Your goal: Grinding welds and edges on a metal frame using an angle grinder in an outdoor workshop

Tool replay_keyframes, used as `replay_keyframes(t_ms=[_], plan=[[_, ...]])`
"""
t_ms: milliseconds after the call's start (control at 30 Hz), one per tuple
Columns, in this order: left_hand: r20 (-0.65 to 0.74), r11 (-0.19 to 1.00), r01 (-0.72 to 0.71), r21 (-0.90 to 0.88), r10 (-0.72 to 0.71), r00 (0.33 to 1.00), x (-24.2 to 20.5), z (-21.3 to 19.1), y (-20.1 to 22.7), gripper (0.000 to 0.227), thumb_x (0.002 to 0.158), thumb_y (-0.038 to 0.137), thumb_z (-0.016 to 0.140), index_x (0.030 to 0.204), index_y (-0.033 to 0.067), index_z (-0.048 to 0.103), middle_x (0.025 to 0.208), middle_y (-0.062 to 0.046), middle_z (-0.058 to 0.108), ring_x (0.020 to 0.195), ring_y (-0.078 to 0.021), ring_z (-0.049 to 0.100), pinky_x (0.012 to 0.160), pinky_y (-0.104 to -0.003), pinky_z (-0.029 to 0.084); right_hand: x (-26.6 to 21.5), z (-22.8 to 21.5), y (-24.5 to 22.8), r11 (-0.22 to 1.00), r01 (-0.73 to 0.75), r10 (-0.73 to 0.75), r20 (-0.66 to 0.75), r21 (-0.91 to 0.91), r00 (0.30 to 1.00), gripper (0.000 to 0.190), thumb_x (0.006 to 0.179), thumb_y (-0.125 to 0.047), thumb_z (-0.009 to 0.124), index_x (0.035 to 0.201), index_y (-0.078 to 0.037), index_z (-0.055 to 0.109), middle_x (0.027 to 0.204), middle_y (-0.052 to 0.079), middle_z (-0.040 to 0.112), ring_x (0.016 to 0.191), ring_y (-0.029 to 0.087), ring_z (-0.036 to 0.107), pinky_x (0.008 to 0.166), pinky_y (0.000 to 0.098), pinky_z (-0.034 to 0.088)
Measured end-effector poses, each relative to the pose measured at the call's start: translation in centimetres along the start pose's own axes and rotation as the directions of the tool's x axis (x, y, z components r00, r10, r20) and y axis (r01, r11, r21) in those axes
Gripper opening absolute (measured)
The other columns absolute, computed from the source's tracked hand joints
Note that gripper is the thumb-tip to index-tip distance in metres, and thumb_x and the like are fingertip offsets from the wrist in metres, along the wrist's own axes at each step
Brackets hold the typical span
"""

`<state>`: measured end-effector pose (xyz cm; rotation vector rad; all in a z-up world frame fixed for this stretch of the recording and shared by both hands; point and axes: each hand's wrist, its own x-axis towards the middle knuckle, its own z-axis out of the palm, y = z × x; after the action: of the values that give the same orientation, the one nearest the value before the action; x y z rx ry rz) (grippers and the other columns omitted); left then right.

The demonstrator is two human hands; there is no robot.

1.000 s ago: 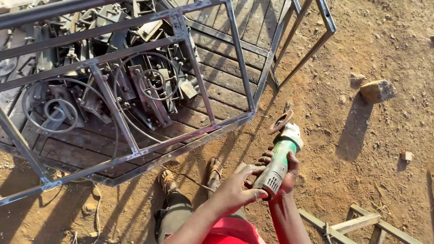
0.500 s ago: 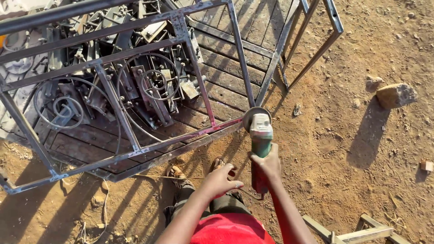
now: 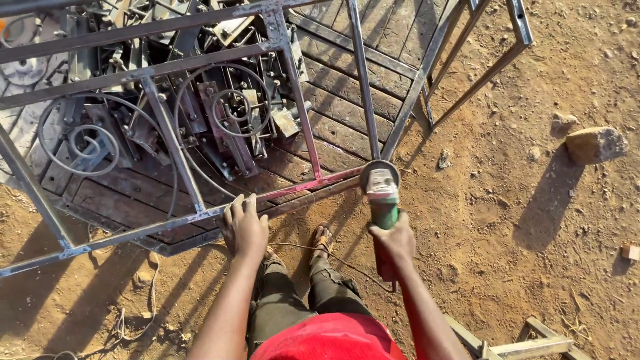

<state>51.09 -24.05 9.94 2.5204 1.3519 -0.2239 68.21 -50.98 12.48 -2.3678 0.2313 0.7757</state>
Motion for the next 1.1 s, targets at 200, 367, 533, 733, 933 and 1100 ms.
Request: replay_keyframes(t_ms=[200, 367, 533, 733, 933, 1100], plan=[[0.193, 0.953, -0.131, 0.273, 0.079, 0.978, 4.9, 2.1, -1.2, 0.042, 0.092, 0.036, 0.068, 0.132, 0.0252, 0.065, 0.133, -0.003, 0.066, 0.137, -0.0319, 0.048, 0.118, -0.055, 0.029, 1.4, -3.9, 2.3, 0.998, 0.029, -0.028, -0.027, 0.058, 0.999, 0.084, 0.066, -0.042, 0.085, 0.134, -0.01, 0.048, 0.117, 0.023, 0.067, 0.106, 0.04, 0.064, 0.092, 0.0529, 0.05], [0.419, 0.939, 0.296, -0.174, -0.202, 0.885, 5.0, -3.6, -0.1, 0.05, 0.098, 0.029, 0.035, 0.108, 0.0038, 0.077, 0.163, -0.02, 0.036, 0.155, -0.0342, 0.025, 0.125, -0.052, 0.012, -3.1, -6.2, -0.6, 0.965, 0.039, -0.038, -0.011, 0.258, 0.999, 0.072, 0.064, -0.03, 0.084, 0.121, -0.004, 0.05, 0.105, 0.015, 0.062, 0.085, 0.027, 0.06, 0.071, 0.0424, 0.052], [-0.074, 0.924, -0.371, -0.088, 0.365, 0.928, 5.1, -4.1, 0.6, 0.017, 0.083, 0.018, 0.085, 0.098, 0.0157, 0.076, 0.093, 0.0, 0.076, 0.1, -0.0257, 0.061, 0.095, -0.04, 0.039, -5.7, -7.8, -2.3, 0.919, -0.061, 0.113, -0.112, 0.389, 0.987, 0.069, 0.07, -0.012, 0.084, 0.128, -0.001, 0.049, 0.101, 0.024, 0.064, 0.082, 0.035, 0.06, 0.072, 0.0462, 0.049], [-0.184, 0.896, -0.397, -0.199, 0.364, 0.913, 8.5, -6.9, 5.5, 0.018, 0.083, 0.022, 0.087, 0.094, 0.0129, 0.075, 0.082, 0.0, 0.076, 0.091, -0.0257, 0.061, 0.09, -0.04, 0.042, -6.9, -7.4, -5.7, 0.955, -0.001, 0.084, -0.267, 0.298, 0.96, 0.061, 0.066, -0.02, 0.084, 0.12, -0.006, 0.058, 0.099, 0.017, 0.069, 0.08, 0.03, 0.063, 0.072, 0.0415, 0.051], [-0.038, 0.903, -0.257, -0.344, 0.26, 0.965, 8.9, -12.2, 8.2, 0.007, 0.094, 0.013, 0.069, 0.093, 0.0061, 0.071, 0.086, -0.004, 0.072, 0.098, -0.0289, 0.056, 0.093, -0.043, 0.036, -9.6, -6.3, -10.1, 0.888, 0.127, 0.005, -0.286, 0.442, 0.958, 0.059, 0.073, -0.018, 0.077, 0.124, -0.005, 0.051, 0.095, 0.017, 0.063, 0.078, 0.027, 0.06, 0.067, 0.0399, 0.051], [0.277, 0.697, 0.233, -0.678, -0.051, 0.96, 8.7, -16.6, 9.5, 0.036, 0.097, 0.032, 0.041, 0.105, 0.0084, 0.067, 0.15, -0.019, 0.053, 0.146, -0.033, 0.042, 0.126, -0.055, 0.011, -10.7, -5.1, -9.2, 0.85, 0.198, -0.047, -0.304, 0.488, 0.951, 0.055, 0.073, -0.015, 0.076, 0.12, -0.005, 0.051, 0.094, 0.016, 0.063, 0.076, 0.025, 0.062, 0.065, 0.0371, 0.051]])
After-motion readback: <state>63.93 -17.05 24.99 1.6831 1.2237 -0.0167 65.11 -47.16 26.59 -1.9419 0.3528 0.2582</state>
